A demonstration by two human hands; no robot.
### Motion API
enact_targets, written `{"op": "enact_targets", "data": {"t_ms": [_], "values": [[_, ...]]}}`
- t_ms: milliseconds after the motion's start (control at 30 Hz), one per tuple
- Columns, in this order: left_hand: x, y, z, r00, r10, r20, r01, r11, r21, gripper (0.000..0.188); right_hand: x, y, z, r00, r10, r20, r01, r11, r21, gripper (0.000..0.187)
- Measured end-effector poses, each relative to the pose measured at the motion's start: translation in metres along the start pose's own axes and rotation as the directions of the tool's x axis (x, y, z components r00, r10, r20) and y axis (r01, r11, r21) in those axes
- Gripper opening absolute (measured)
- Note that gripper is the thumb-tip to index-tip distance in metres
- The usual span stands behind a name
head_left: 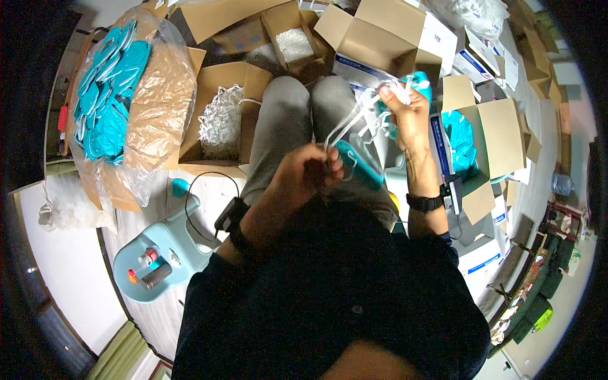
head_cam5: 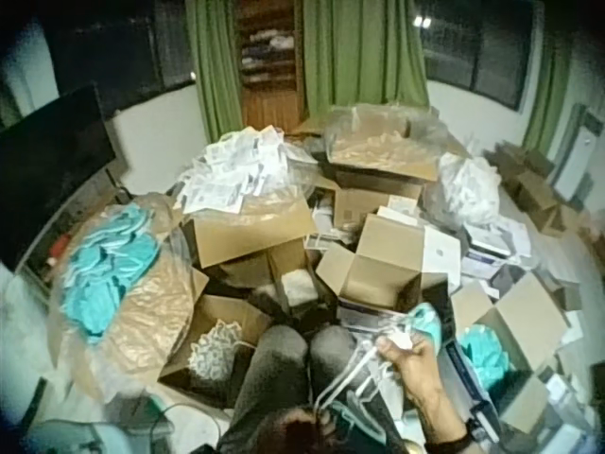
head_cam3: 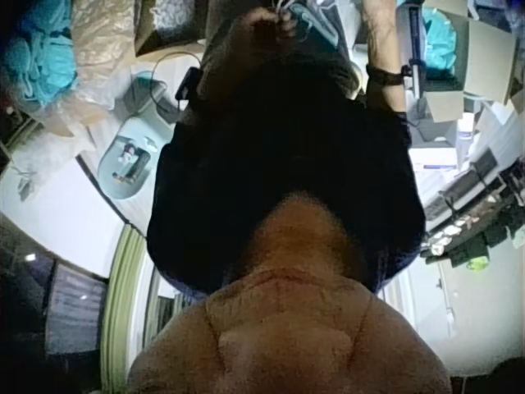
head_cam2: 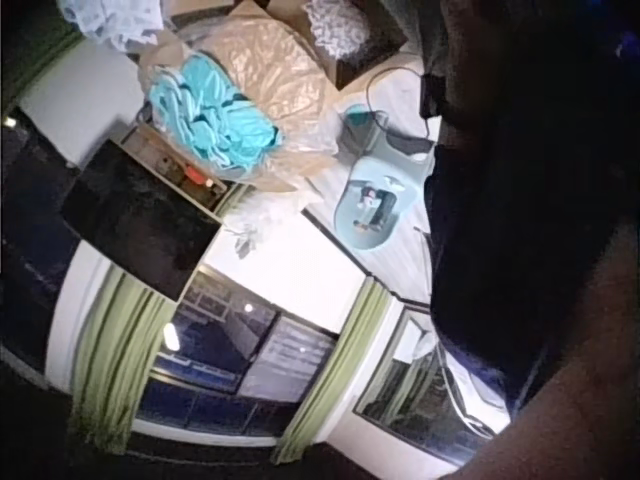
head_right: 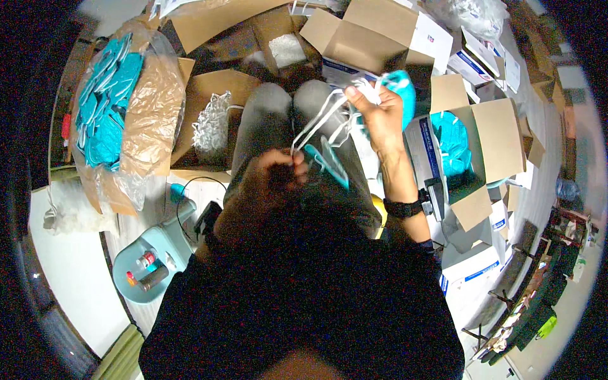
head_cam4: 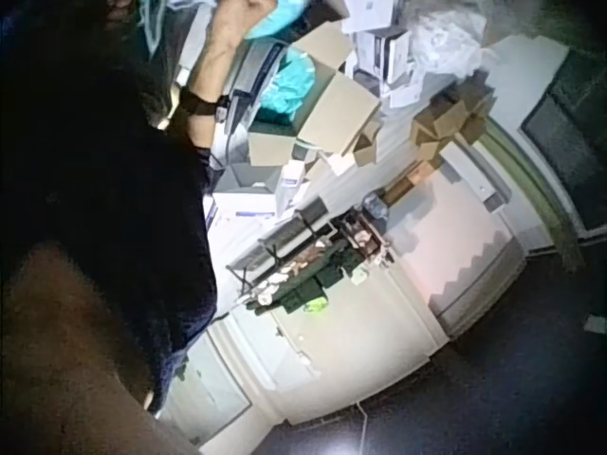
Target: The recorder is seen inspecting and handling face masks, likely checking for quality or preparing them for packaging.
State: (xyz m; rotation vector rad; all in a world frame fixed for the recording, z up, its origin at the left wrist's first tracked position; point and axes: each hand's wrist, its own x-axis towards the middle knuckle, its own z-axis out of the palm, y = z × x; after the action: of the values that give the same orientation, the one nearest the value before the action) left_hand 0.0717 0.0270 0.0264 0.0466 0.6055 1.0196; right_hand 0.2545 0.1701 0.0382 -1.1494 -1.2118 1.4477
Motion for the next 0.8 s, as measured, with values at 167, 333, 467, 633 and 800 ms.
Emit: {"op": "enact_targets", "data": {"t_ms": [167,333,467,633,800], "values": [[0.023,0.010,0.002,0.995,0.009,-0.103,-0.025,0.989,-0.148,0.031,-0.010,-0.021,0.000,0.999,-0.004,-0.044,0.006,0.999,0.046,0.014],[0.033,0.012,-0.011,0.980,0.189,-0.067,-0.173,0.966,0.193,0.026,-0.018,-0.032,0.003,0.999,-0.003,-0.054,0.011,0.989,0.145,0.016],[0.053,0.010,-0.045,0.992,0.124,-0.026,-0.124,0.992,0.011,0.022,-0.018,-0.029,0.005,0.989,-0.113,-0.092,0.132,0.963,0.236,0.016],[0.124,0.036,-0.108,1.000,-0.020,-0.011,0.022,0.976,0.217,0.018,-0.025,-0.034,0.008,0.999,-0.040,0.027,0.035,0.986,0.163,0.019],[0.160,0.133,-0.063,0.886,0.445,-0.131,-0.380,0.857,0.348,0.043,-0.010,-0.037,0.011,0.997,0.013,0.075,-0.009,0.998,-0.061,0.015]]}}
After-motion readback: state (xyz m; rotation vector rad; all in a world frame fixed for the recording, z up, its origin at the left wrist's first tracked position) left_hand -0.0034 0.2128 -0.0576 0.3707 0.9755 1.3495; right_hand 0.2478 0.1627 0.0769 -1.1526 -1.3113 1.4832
